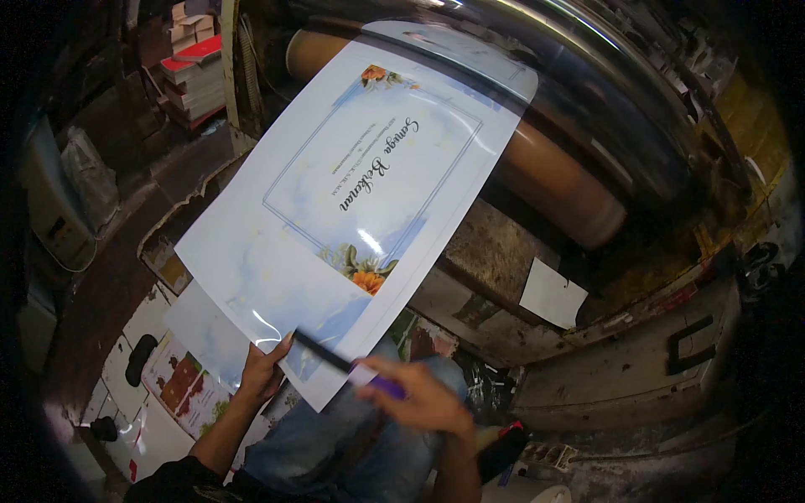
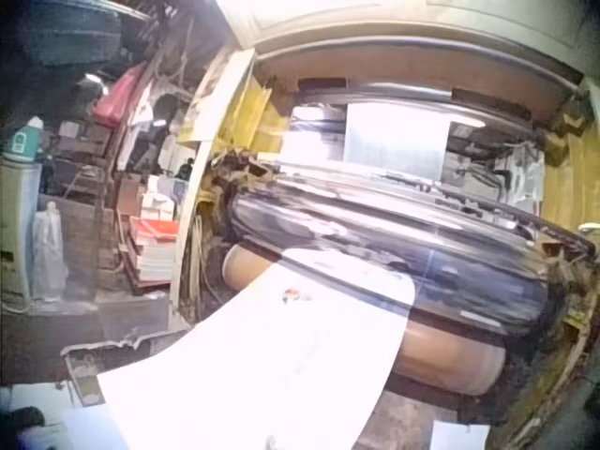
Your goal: The person pulls laminated printed sheets from a laminating machine, cuts them apart using a utility knife, and stacks them.
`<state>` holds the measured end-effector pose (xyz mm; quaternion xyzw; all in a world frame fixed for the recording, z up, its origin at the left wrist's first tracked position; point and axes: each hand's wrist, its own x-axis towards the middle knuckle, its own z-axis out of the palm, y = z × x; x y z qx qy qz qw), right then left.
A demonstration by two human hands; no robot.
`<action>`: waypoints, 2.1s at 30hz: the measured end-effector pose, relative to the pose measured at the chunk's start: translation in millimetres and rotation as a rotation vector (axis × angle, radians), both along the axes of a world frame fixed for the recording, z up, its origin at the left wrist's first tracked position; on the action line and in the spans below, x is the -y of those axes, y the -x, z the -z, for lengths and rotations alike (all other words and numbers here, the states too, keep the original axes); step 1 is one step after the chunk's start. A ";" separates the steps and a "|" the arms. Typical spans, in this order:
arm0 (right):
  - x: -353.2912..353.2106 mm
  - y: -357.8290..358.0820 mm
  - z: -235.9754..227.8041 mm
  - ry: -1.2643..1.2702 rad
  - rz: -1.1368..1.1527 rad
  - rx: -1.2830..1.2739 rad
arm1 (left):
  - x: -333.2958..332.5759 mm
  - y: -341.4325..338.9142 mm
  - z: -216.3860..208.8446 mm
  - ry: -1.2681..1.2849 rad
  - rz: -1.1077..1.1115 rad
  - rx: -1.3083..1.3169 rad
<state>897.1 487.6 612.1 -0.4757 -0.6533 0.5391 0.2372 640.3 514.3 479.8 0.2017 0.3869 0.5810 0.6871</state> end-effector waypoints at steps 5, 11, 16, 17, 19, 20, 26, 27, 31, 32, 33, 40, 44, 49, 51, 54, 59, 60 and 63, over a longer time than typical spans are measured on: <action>-98.8 -68.4 -47.0 -0.309 0.664 -0.316 | -12.9 -0.1 -24.6 0.104 0.085 0.014; -252.2 -183.4 -63.5 -0.484 0.933 -0.110 | -24.8 -11.5 -51.6 0.216 0.055 -0.050; -322.0 -234.2 -83.9 -0.481 0.889 -0.046 | -32.9 -23.6 -78.0 0.207 0.071 -0.029; -331.4 -245.9 -84.6 -0.479 0.890 -0.046 | -35.5 -25.5 -83.1 0.209 0.072 -0.031; -347.2 -259.1 -89.3 -0.458 0.797 -0.083 | -42.1 -29.9 -92.8 0.183 0.062 -0.051; -351.5 -259.3 -89.9 -0.428 0.767 -0.030 | -46.0 -32.5 -100.1 0.187 0.054 -0.057; -371.4 -252.9 -83.8 -0.341 1.067 -0.044 | -51.4 -39.2 -112.0 0.268 0.056 -0.072; -375.8 -247.1 -82.1 -0.337 1.067 -0.045 | -42.2 -33.3 -101.8 0.302 0.053 -0.081; -369.4 -200.7 -37.6 -0.192 1.010 -0.511 | 22.2 11.9 -40.8 0.307 0.036 -0.112; -357.2 -184.1 -16.6 -0.181 0.962 -0.470 | 44.8 27.0 -23.0 0.327 0.012 -0.118; -342.5 -165.8 5.4 -0.171 0.915 -0.429 | 69.2 43.6 -2.7 0.327 0.013 -0.121; -174.2 -8.4 210.9 -0.068 0.975 -0.412 | 231.2 256.1 211.7 0.297 0.020 -0.239; -73.9 74.0 293.2 -0.068 0.947 -0.346 | 311.7 388.1 302.0 0.296 0.020 -0.249; -7.0 131.4 311.3 -0.130 0.842 -0.317 | 350.3 464.0 396.0 0.325 -0.051 -0.389; 14.1 139.2 282.0 -0.102 0.789 -0.288 | 341.0 467.1 427.5 0.337 -0.052 -0.373; 40.7 160.2 253.0 -0.114 0.752 -0.253 | 321.4 486.3 485.2 0.395 -0.020 -0.482; 59.1 182.3 242.7 -0.150 0.738 -0.171 | 268.9 453.6 533.6 0.375 -0.152 -0.432; 62.7 189.7 239.9 -0.158 0.742 -0.194 | 263.5 455.0 539.3 0.431 -0.125 -0.491; 69.7 177.1 236.0 -0.143 0.775 -0.129 | 234.9 392.5 527.8 0.495 -0.095 -0.588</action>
